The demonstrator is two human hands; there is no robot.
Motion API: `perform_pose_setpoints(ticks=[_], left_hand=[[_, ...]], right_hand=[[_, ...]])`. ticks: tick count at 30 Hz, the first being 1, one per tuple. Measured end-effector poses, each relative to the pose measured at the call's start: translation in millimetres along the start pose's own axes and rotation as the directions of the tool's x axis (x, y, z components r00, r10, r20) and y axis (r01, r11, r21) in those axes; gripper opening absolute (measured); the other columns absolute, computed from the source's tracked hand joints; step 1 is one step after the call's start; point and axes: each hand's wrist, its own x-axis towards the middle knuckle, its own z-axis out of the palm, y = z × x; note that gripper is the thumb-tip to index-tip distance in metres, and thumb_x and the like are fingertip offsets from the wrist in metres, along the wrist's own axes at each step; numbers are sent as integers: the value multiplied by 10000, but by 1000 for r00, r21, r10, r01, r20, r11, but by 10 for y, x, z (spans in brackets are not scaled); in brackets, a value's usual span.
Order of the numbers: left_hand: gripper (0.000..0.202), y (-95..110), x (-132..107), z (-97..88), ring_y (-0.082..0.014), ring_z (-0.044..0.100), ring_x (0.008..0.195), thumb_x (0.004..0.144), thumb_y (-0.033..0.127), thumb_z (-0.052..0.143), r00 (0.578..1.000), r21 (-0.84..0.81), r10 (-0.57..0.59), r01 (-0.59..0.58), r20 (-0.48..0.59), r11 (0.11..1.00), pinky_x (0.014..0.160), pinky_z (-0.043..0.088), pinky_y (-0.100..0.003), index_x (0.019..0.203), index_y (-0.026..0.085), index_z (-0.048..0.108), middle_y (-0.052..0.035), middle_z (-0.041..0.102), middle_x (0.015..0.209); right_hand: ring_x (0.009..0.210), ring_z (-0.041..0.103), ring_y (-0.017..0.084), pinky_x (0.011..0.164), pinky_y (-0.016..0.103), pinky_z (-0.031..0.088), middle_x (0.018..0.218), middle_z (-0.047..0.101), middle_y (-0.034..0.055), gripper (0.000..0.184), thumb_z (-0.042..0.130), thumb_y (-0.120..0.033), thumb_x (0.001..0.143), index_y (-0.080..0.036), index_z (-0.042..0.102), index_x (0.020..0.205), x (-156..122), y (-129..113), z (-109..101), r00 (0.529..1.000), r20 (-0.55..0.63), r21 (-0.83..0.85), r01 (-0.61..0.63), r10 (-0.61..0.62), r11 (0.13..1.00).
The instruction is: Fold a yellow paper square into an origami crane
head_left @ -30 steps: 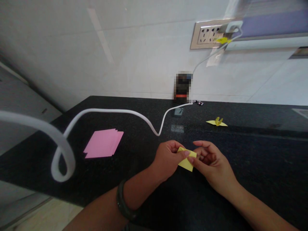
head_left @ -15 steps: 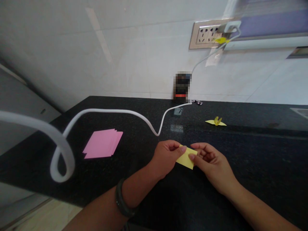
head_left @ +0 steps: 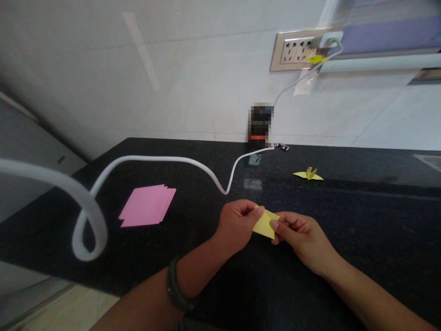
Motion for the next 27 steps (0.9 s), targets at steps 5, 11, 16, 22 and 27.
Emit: perform_pose_setpoints(ticks=[5,11,16,22,27], left_hand=[[222,-15,14,-14,-86,459,506,683,355,555,999,20,16,-15,-38,1000,480,354,-197,656,139,596,3,535,568],[224,-45,0,-1,-94,483,530,676,368,559,1000,-8,13,-13,-10,1000,504,371,-205,672,146,597,0,561,600],[223,-9,1,13,-96,498,539,691,347,547,1000,-16,-9,9,-4,1000,522,385,-203,662,130,590,-8,561,583],[203,51,-22,47,-79,505,522,694,319,554,993,-55,-104,107,58,993,519,389,-191,672,119,574,-11,564,569],[238,51,-17,27,-91,550,525,679,337,573,932,-72,-230,259,281,963,513,402,-198,709,103,599,-39,602,621]], right_hand=[[572,532,118,561,247,445,643,583,16,193,568,-324,725,-160,605,819,1,26,-2,1000,-6,163,-20,21,986],[460,485,75,462,196,404,516,535,-27,204,628,-337,669,-155,551,616,22,26,63,998,-33,148,-48,53,988],[506,489,87,485,212,409,617,567,0,201,567,-358,725,-157,577,734,44,61,5,992,-127,152,22,-2,988],[501,469,99,460,216,390,570,539,2,200,526,-350,763,-159,584,745,36,70,-72,981,-172,3,90,-88,996],[510,498,117,469,237,413,610,599,17,190,570,-355,722,-192,642,788,10,-6,-102,982,-138,-185,103,-130,977]])
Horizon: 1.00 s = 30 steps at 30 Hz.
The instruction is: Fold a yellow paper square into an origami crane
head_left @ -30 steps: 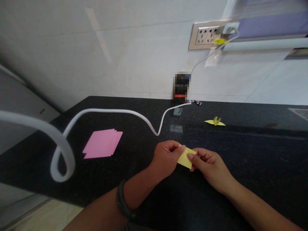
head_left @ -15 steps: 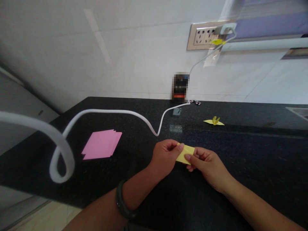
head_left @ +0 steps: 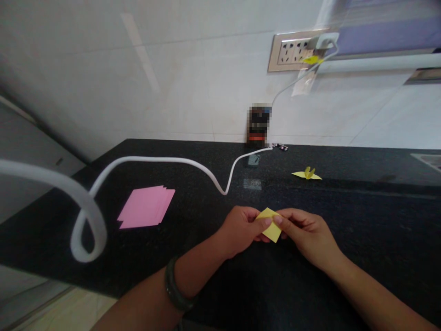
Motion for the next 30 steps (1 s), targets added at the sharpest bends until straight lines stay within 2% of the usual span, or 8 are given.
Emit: perform_pose_setpoints(ticks=[4,8,11,15,20,27,29,30], left_hand=[[278,-2,28,-67,-102,574,541,680,358,579,999,-138,-39,37,-15,990,505,409,-196,777,99,608,-59,623,682],[296,-6,48,-110,-105,581,566,687,361,579,997,-284,-72,74,19,956,513,420,-197,836,106,596,-70,623,736],[283,-13,45,-108,-99,576,555,709,352,559,996,-321,-82,91,42,943,513,421,-198,847,106,588,-66,616,723],[296,-27,47,-104,-107,581,557,712,360,555,994,-342,-97,111,60,933,516,426,-204,858,104,581,-69,614,713],[295,-32,53,-114,-113,588,563,713,354,556,991,-373,-99,127,93,919,515,428,-204,862,100,583,-74,616,715],[280,-40,63,-110,-112,585,546,718,355,549,992,-375,-99,121,78,919,508,425,-205,836,103,577,-62,609,687],[275,-45,69,-107,-109,585,544,717,353,550,993,-373,-99,117,67,920,507,422,-202,831,105,580,-58,609,684],[274,-47,71,-105,-108,585,546,717,353,552,993,-370,-103,115,53,922,508,421,-201,831,106,582,-58,611,688]], right_hand=[[518,518,119,508,257,434,656,610,22,268,540,-368,746,-202,603,947,20,16,-42,996,-83,117,21,-12,993],[532,526,105,524,248,439,712,610,26,269,598,-323,713,-188,573,944,29,74,-36,1000,-20,313,-15,22,950],[547,522,96,520,230,437,693,596,2,274,639,-272,682,-197,566,936,13,77,7,999,38,366,-38,25,930],[552,510,85,520,212,430,660,578,-15,202,637,-237,690,-194,579,879,-4,44,45,995,95,356,-47,14,933],[542,511,93,529,229,433,632,569,-11,172,617,-264,706,-185,587,856,-1,54,35,994,110,314,-47,12,948],[532,505,101,520,243,441,612,550,-3,155,591,-272,725,-172,575,842,10,82,41,991,126,241,6,-38,970],[552,508,105,529,249,453,649,543,0,189,575,-258,735,-184,547,907,6,84,53,993,84,187,61,-78,980],[572,512,108,538,255,461,697,540,5,244,572,-243,734,-200,517,968,2,87,57,993,23,139,110,-114,984]])
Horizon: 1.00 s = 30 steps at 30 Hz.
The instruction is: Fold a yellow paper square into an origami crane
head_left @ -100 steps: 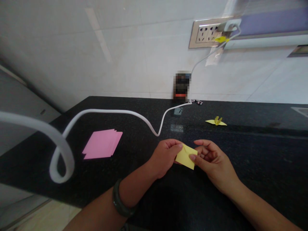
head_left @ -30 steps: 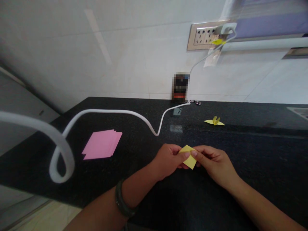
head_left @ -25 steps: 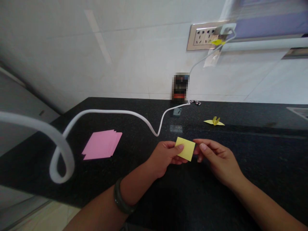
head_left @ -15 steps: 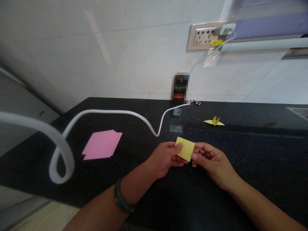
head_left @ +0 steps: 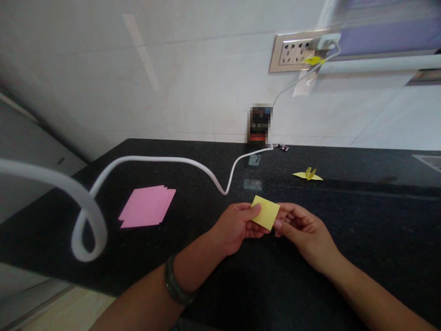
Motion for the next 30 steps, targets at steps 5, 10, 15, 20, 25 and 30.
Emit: perform_pose_setpoints(ticks=[5,10,15,20,25,30], left_hand=[[288,-12,4,5,-110,595,572,711,363,560,997,35,-6,9,-77,999,534,425,-207,846,110,588,-71,627,731],[289,-24,-5,13,-118,604,614,730,365,538,999,41,-30,32,-38,999,577,433,-222,862,116,596,-77,636,765],[264,-2,-28,25,-123,608,667,773,313,490,999,21,-10,9,47,1000,629,436,-236,921,117,587,-91,640,811],[233,38,-41,30,-130,609,704,786,274,475,997,16,18,-20,79,1000,681,437,-260,926,116,573,-97,631,867],[211,42,-33,24,-132,610,681,773,260,496,997,22,3,-4,79,1000,681,442,-274,899,110,571,-94,633,838],[215,25,-39,25,-120,603,698,783,258,480,996,22,12,-14,93,1000,686,442,-260,902,109,579,-93,629,853]], right_hand=[[870,498,189,653,326,485,1017,442,68,402,589,-146,690,-266,500,1064,-34,0,-35,890,-75,-533,346,-450,772],[987,446,246,769,414,443,1061,447,83,238,569,-120,700,-239,638,895,-29,-24,-96,794,179,-723,507,-581,469],[994,445,245,753,396,456,1062,465,100,200,561,-115,708,-199,648,867,-4,-20,-109,798,160,-722,496,-581,482],[995,435,238,760,388,447,1052,468,99,196,570,-137,712,-203,652,878,8,-38,-127,803,189,-728,501,-565,468],[987,441,241,759,398,435,1039,482,95,192,571,-151,712,-219,657,869,25,-28,-149,795,217,-727,518,-566,450],[977,455,224,762,380,434,1042,474,80,165,554,-154,724,-224,640,846,7,-25,-92,856,125,-674,444,-502,590]])
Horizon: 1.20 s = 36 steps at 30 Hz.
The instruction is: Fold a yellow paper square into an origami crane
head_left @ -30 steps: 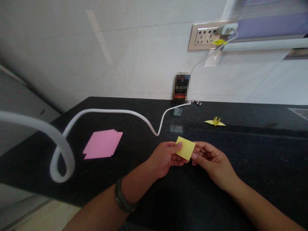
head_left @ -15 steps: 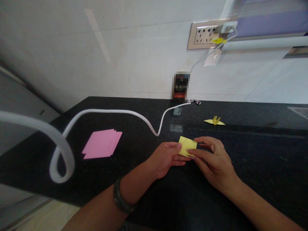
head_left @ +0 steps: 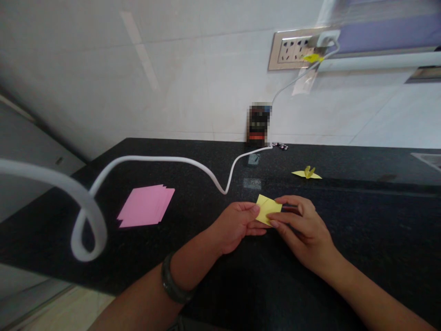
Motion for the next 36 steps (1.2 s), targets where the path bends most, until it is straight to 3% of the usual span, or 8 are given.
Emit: perform_pose_setpoints(ticks=[5,9,21,26,32,36], left_hand=[[215,-1,-3,18,-111,596,687,779,255,485,1000,4,-3,4,-17,1000,660,443,-246,907,111,579,-95,620,882],[217,-10,4,21,-115,592,698,773,260,490,1000,24,0,1,-21,1000,654,441,-243,899,108,580,-92,620,866],[263,-29,-13,55,-131,576,712,746,326,511,1000,126,18,-17,-10,992,693,422,-277,863,110,603,-69,618,759],[276,-32,-47,84,-104,540,727,662,222,614,988,171,115,-131,103,977,686,397,-226,915,116,586,-44,603,812],[188,-22,1,58,-93,529,658,653,201,611,982,239,158,-131,-101,962,630,396,-220,813,112,569,-26,595,718],[183,-4,19,49,-91,527,650,646,194,617,975,231,176,-143,-132,962,630,400,-218,803,112,571,-30,598,728]], right_hand=[[958,479,207,802,377,407,1000,491,66,61,554,-177,723,-209,594,756,-5,-99,50,978,-74,142,-183,195,973],[928,497,197,801,365,404,986,502,56,25,550,-201,727,-208,574,727,-7,-121,79,955,-66,179,-272,288,945],[806,530,182,653,312,457,900,511,57,59,549,-241,732,-200,565,692,-7,-74,101,944,-76,187,-302,320,935],[812,526,180,652,308,458,892,508,54,68,549,-239,735,-198,559,681,-14,-78,113,934,-97,235,-314,344,920],[824,514,179,666,312,448,879,494,49,76,564,-238,727,-199,569,662,-17,-76,109,938,-82,220,-312,336,924],[839,506,187,680,323,440,858,497,49,77,571,-233,723,-201,578,653,-12,-81,92,948,-61,195,-297,314,935]])
